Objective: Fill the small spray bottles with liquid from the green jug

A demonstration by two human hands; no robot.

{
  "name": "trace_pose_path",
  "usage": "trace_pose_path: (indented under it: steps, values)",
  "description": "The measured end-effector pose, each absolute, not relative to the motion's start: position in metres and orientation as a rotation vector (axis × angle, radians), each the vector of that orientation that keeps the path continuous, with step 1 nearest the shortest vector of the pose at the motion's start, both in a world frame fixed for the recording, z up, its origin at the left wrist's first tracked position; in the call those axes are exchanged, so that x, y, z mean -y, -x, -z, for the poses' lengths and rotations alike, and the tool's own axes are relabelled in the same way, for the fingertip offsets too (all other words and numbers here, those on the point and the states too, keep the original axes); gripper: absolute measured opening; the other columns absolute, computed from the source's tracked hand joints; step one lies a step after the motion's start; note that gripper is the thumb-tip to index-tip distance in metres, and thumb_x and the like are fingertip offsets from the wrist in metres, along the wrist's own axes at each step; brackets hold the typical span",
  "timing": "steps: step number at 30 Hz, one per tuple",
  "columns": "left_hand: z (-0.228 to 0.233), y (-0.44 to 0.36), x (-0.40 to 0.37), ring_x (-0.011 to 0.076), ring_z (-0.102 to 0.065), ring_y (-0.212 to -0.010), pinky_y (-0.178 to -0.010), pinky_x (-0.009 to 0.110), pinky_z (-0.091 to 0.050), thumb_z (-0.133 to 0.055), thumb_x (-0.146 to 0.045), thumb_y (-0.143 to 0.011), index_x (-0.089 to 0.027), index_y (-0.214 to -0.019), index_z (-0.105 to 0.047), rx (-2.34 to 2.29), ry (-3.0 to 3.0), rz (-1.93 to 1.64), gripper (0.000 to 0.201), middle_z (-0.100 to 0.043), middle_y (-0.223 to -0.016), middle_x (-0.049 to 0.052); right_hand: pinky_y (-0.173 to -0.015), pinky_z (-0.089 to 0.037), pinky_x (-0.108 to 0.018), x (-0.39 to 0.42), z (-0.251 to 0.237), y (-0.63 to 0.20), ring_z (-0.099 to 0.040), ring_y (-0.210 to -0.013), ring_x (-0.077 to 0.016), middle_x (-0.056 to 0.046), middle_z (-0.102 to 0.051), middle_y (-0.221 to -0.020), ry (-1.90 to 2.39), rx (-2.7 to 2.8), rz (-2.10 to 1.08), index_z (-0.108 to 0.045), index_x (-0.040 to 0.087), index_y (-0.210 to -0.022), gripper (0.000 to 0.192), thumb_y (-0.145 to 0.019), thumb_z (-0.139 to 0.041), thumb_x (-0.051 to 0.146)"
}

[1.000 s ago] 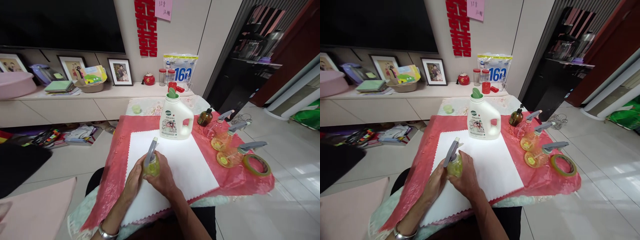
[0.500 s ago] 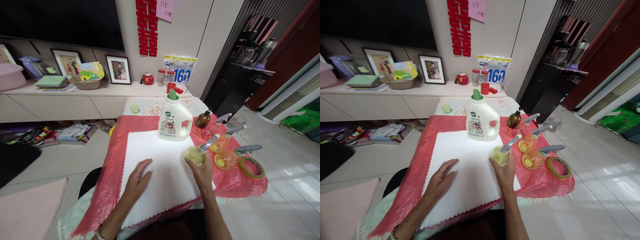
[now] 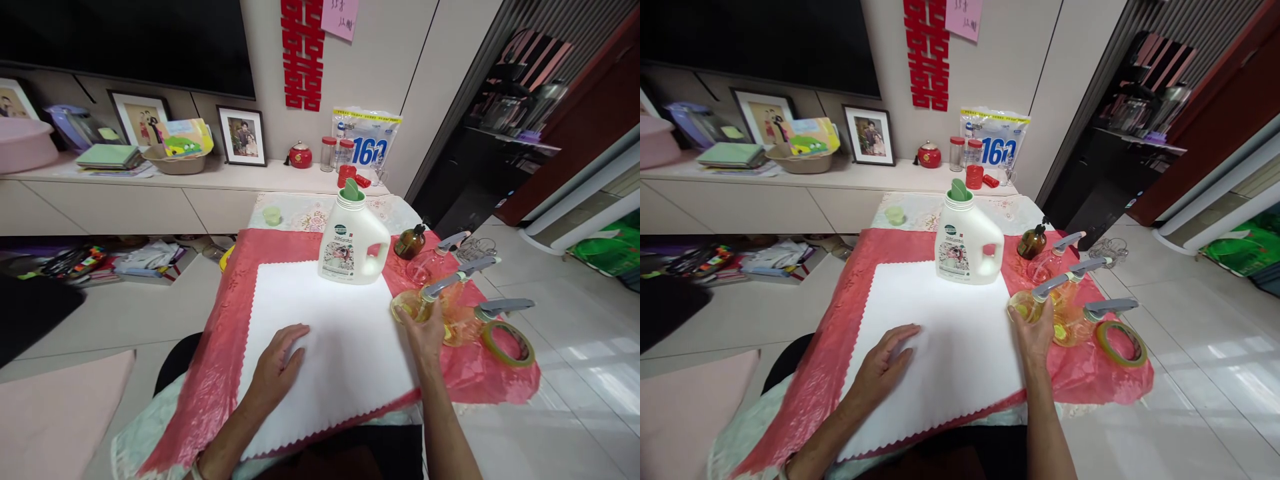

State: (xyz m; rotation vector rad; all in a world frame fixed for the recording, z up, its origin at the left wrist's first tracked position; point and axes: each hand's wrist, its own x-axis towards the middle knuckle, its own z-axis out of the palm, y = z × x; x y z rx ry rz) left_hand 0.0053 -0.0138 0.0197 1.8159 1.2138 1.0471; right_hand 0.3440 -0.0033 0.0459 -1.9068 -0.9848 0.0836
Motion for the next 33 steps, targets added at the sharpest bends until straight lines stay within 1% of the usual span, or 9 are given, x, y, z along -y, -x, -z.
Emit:
trace_pose_path:
  steps: [4,7,11,17,21,25,29,31,33]
  values:
    - [-0.02,-0.006,0.014,0.0266,-0.063,-0.123,-0.108,0.046,-0.052,-0.053,-0.031,-0.095,-0.028,-0.124,-0.068,-1.212,-1.874,-1.038,0.033,-0.069,-0.129,0.009,-0.107,-0.04,-0.047,0.003,-0.043,-0.345,-0.052,-0.121,-0.0361,-0.022,-0.053,-0.132,1.949,0.96,-0.134,-0.041,0.005,-0.147,0.113,-0.064,-0.066,0.077]
    - [-0.02,-0.007,0.014,0.0262,-0.064,-0.123,-0.107,0.046,-0.053,-0.053,-0.029,-0.095,-0.028,-0.124,-0.067,-1.195,-1.919,-1.046,0.032,-0.07,-0.128,0.008,-0.113,-0.036,-0.049,0.004,-0.04,-0.343,-0.045,-0.13,-0.039,-0.026,-0.044,-0.141,1.97,0.959,-0.129,-0.029,0.0,-0.154,0.124,-0.065,-0.062,0.078]
    - [-0.018,-0.007,0.014,0.0261,-0.064,-0.122,-0.105,0.046,-0.054,-0.051,-0.026,-0.095,-0.027,-0.122,-0.068,-1.187,-1.977,-1.049,0.032,-0.072,-0.125,0.008,-0.118,-0.03,-0.051,0.006,-0.033,-0.34,-0.034,-0.141,-0.04,-0.027,-0.03,-0.152,1.989,0.978,-0.098,-0.016,-0.003,-0.158,0.129,-0.07,-0.052,0.085]
    - [-0.012,-0.007,0.011,0.0254,-0.066,-0.119,-0.104,0.046,-0.055,-0.049,-0.022,-0.095,-0.026,-0.119,-0.069,-1.157,-2.049,-1.085,0.032,-0.074,-0.12,0.007,-0.118,-0.029,-0.054,0.019,-0.027,-0.326,-0.03,-0.143,-0.0421,-0.032,-0.028,-0.15,1.975,0.965,-0.061,-0.025,-0.01,-0.152,0.129,-0.074,-0.042,0.091]
    - [-0.01,-0.007,0.01,0.0251,-0.067,-0.116,-0.103,0.046,-0.055,-0.051,-0.018,-0.092,-0.028,-0.116,-0.07,-1.107,-2.07,-1.129,0.032,-0.076,-0.115,0.005,-0.118,-0.032,-0.053,0.046,-0.031,-0.303,-0.036,-0.141,-0.0404,-0.028,-0.034,-0.149,1.917,0.922,-0.088,-0.028,-0.005,-0.154,0.116,-0.081,-0.048,0.082]
    - [-0.013,-0.009,0.009,0.0244,-0.069,-0.112,-0.099,0.044,-0.056,-0.051,-0.015,-0.091,-0.028,-0.112,-0.071,-1.083,-2.076,-1.165,0.032,-0.077,-0.112,0.005,-0.112,-0.043,-0.048,0.068,-0.03,-0.267,-0.05,-0.131,-0.0328,-0.021,-0.044,-0.145,1.815,0.971,-0.184,-0.03,0.005,-0.156,0.096,-0.088,-0.051,0.07]
    - [-0.018,-0.013,0.01,0.0237,-0.069,-0.108,-0.097,0.044,-0.056,-0.047,-0.014,-0.092,-0.026,-0.11,-0.071,-1.102,-2.142,-1.135,0.032,-0.077,-0.108,0.006,-0.098,-0.055,-0.038,0.067,-0.028,-0.226,-0.062,-0.115,-0.0232,-0.018,-0.055,-0.134,1.595,1.118,-0.446,-0.04,0.008,-0.148,0.078,-0.092,-0.053,0.061]
    - [-0.02,-0.014,0.011,0.0236,-0.069,-0.108,-0.096,0.045,-0.056,-0.045,-0.014,-0.092,-0.025,-0.109,-0.071,-1.106,-2.172,-1.126,0.033,-0.077,-0.107,0.007,-0.088,-0.058,-0.033,0.064,-0.028,-0.209,-0.065,-0.103,-0.0196,-0.017,-0.058,-0.129,1.506,1.171,-0.555,-0.044,0.007,-0.144,0.072,-0.094,-0.053,0.058]
    - [-0.02,-0.015,0.011,0.0231,-0.069,-0.107,-0.095,0.044,-0.056,-0.044,-0.013,-0.093,-0.025,-0.108,-0.071,-1.101,-2.195,-1.14,0.033,-0.077,-0.106,0.007,-0.075,-0.058,-0.029,0.061,-0.027,-0.198,-0.065,-0.084,-0.0163,-0.015,-0.062,-0.118,1.481,1.214,-0.622,-0.048,0.006,-0.141,0.072,-0.093,-0.053,0.06]
